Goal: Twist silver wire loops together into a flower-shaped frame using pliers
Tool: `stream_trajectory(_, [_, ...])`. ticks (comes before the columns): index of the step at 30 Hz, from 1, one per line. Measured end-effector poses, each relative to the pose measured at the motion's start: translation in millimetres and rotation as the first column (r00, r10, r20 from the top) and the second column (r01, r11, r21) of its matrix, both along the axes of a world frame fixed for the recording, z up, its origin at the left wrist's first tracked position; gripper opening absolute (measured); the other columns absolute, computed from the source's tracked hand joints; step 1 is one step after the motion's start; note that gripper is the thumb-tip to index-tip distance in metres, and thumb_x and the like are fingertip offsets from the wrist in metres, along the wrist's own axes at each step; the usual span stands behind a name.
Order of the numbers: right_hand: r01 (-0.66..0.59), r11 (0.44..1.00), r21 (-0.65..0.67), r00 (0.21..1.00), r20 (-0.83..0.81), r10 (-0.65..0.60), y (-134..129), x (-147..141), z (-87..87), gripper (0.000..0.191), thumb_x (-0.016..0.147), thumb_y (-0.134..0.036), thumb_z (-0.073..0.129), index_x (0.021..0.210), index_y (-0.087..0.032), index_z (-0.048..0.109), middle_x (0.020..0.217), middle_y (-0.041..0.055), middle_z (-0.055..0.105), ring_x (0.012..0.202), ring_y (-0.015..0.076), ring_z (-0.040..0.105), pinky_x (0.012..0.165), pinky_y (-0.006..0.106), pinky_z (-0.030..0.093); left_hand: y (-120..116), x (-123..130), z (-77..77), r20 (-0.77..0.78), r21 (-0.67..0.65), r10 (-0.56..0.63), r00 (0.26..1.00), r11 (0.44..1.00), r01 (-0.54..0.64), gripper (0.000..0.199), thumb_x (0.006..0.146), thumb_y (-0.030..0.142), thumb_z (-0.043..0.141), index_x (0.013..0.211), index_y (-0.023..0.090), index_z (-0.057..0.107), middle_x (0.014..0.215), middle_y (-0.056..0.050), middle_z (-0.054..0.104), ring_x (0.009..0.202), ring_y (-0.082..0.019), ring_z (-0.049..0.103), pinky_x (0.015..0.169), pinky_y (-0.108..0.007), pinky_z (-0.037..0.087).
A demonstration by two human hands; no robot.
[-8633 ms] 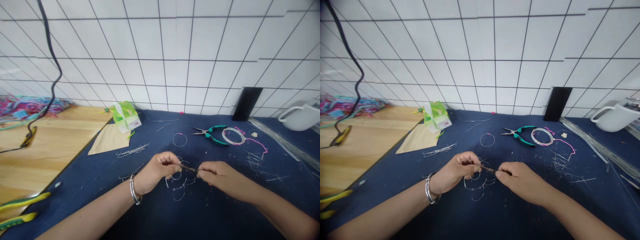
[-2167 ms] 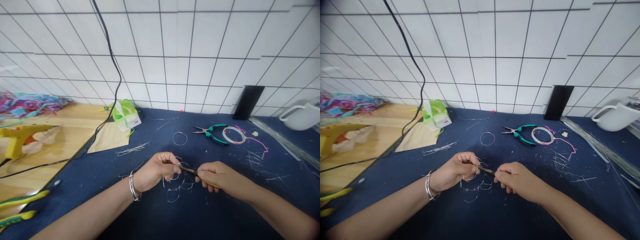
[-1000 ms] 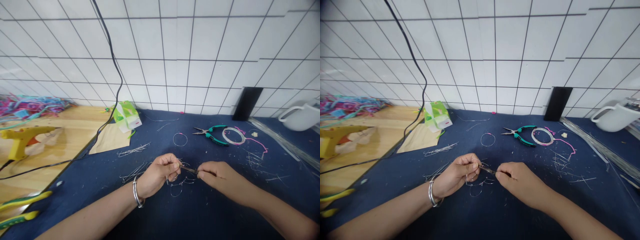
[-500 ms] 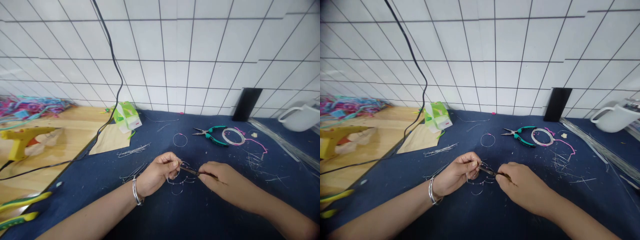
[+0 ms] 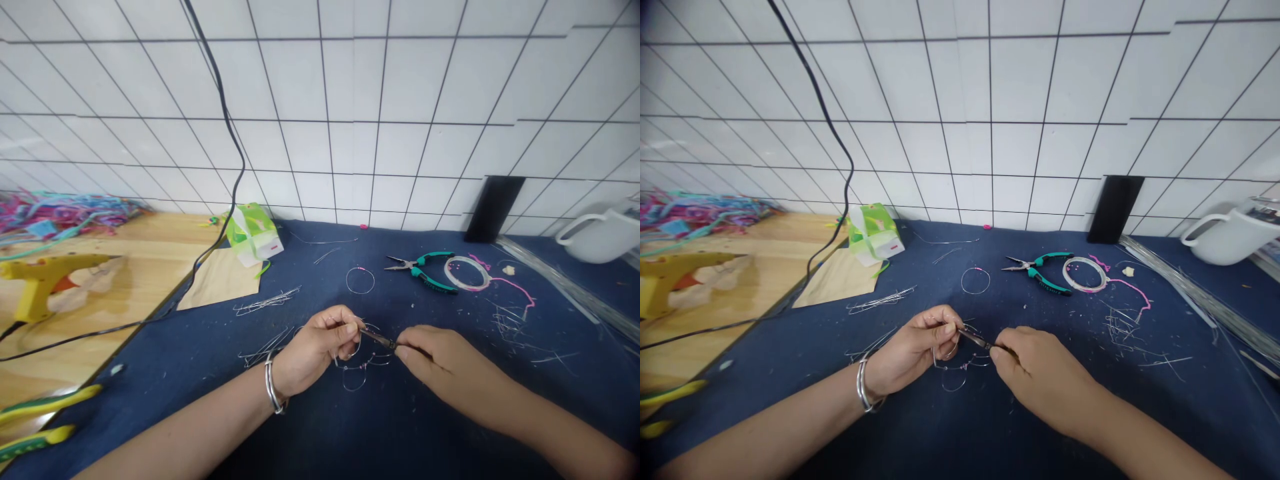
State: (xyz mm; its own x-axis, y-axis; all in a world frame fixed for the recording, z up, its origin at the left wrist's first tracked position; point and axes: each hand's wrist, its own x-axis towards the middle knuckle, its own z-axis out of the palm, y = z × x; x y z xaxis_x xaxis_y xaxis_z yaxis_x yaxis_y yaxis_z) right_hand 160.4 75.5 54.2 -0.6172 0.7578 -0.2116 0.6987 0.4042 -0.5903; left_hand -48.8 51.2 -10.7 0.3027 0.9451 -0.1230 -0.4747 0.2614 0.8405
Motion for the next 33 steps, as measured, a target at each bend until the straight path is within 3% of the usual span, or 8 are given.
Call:
stream_trajectory(20, [0.022,0.978,-0.208,0.999,-0.035,-0.03,4.7,1.6,-5.8,0.029,0.088,-0.034,0.035,0.066,-0.018,0.046,0.062,-0.0045,0.044,0.058,0.0081,0.04,0.051,0.022,0.027,0.6,-0.7,4.2,-0.105,-0.016,-0.02,0.994,1.0,0.018,0.01,0.081,0.018,0.056,0.074,0.011,0.055,0.063,0.0,0.053,0.048,-0.006,0.042,0.048,-0.021,0.027])
stream_trajectory(28, [-0.004,0.982,-0.188,0.999,-0.05,-0.006,4.4,3.6,-6.3,0.028,0.088,-0.032,0.035,0.066,-0.018,0.045,0.061,-0.005,0.041,0.057,0.0078,0.038,0.05,0.021,0.028,-0.6,-1.8,3.5,-0.11,-0.004,-0.035,0.993,0.999,0.035,0.009,0.081,0.017,0.056,0.074,0.012,0.055,0.06,0.001,0.052,0.048,-0.006,0.041,0.048,-0.021,0.028])
stream_trajectory(33, [-0.045,0.997,-0.065,0.998,-0.038,0.042,3.7,0.8,-2.6,0.029,0.089,-0.029,0.035,0.063,-0.018,0.044,0.064,-0.0039,0.047,0.058,0.008,0.042,0.054,0.022,0.03,-0.6,-0.6,4.5,-0.115,-0.014,-0.026,0.993,1.0,0.025,0.011,0.081,0.017,0.056,0.072,0.012,0.055,0.061,0.001,0.053,0.048,-0.006,0.042,0.047,-0.021,0.029])
